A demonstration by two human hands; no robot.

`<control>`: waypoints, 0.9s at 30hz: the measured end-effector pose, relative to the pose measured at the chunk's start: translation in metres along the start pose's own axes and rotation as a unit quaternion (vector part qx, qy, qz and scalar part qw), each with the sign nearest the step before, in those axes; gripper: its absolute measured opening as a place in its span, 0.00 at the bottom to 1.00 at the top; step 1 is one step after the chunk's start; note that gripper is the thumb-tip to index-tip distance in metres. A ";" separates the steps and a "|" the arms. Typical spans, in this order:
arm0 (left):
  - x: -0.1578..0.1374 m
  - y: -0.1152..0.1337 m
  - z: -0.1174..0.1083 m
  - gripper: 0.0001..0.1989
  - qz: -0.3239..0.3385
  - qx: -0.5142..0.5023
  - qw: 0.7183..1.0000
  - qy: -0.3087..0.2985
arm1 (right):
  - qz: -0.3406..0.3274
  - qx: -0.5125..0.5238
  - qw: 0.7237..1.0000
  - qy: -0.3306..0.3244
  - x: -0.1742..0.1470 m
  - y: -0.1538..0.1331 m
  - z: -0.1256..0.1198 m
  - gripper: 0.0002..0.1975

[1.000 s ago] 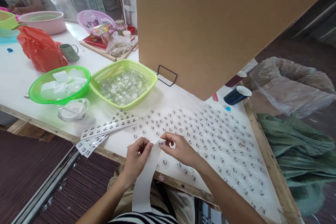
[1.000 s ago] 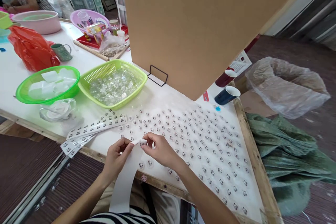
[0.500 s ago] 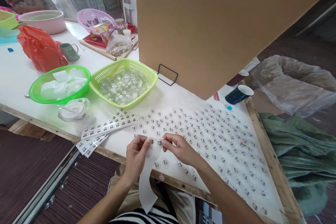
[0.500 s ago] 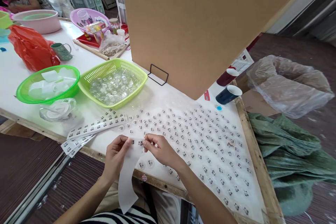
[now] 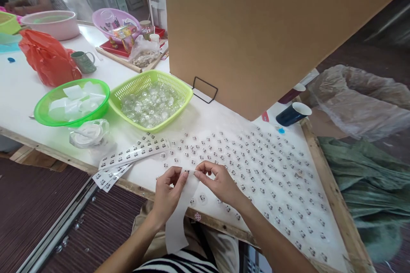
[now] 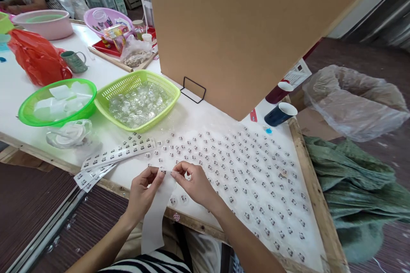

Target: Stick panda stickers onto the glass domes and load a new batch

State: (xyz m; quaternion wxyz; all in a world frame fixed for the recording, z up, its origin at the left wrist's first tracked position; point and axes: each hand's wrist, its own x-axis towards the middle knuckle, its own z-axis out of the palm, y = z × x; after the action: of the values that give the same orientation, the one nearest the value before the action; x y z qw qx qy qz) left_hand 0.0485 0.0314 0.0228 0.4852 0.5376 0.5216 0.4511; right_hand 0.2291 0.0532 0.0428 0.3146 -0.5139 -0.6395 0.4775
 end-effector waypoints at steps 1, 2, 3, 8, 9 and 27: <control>0.000 0.000 0.000 0.14 -0.001 0.001 1.000 0.001 | -0.002 -0.002 1.000 0.005 0.000 0.000 0.000 0.09; 0.000 -0.001 0.000 0.15 -0.004 0.001 1.000 0.006 | -0.005 -0.005 1.000 0.013 0.000 0.001 0.000 0.07; 0.001 -0.001 0.000 0.15 -0.006 0.001 1.000 0.011 | -0.009 -0.009 1.000 0.023 -0.001 0.001 0.001 0.06; 0.003 -0.002 0.001 0.18 -0.019 0.006 1.000 0.024 | -0.055 -0.043 0.997 0.039 -0.003 0.004 0.000 0.05; 0.003 -0.002 0.001 0.18 -0.022 0.008 0.999 0.025 | -0.059 -0.040 0.997 0.039 -0.003 0.005 -0.001 0.06; 0.005 -0.014 0.000 0.18 -0.009 0.046 0.997 -0.056 | -0.079 0.134 0.960 0.232 0.038 0.027 -0.061 0.21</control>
State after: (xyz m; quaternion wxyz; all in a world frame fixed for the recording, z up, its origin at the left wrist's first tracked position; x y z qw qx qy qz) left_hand 0.0473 0.0361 0.0091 0.4926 0.5793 0.5183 0.3914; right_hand 0.2828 0.1071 0.0357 0.5572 -0.5115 -0.5178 0.3996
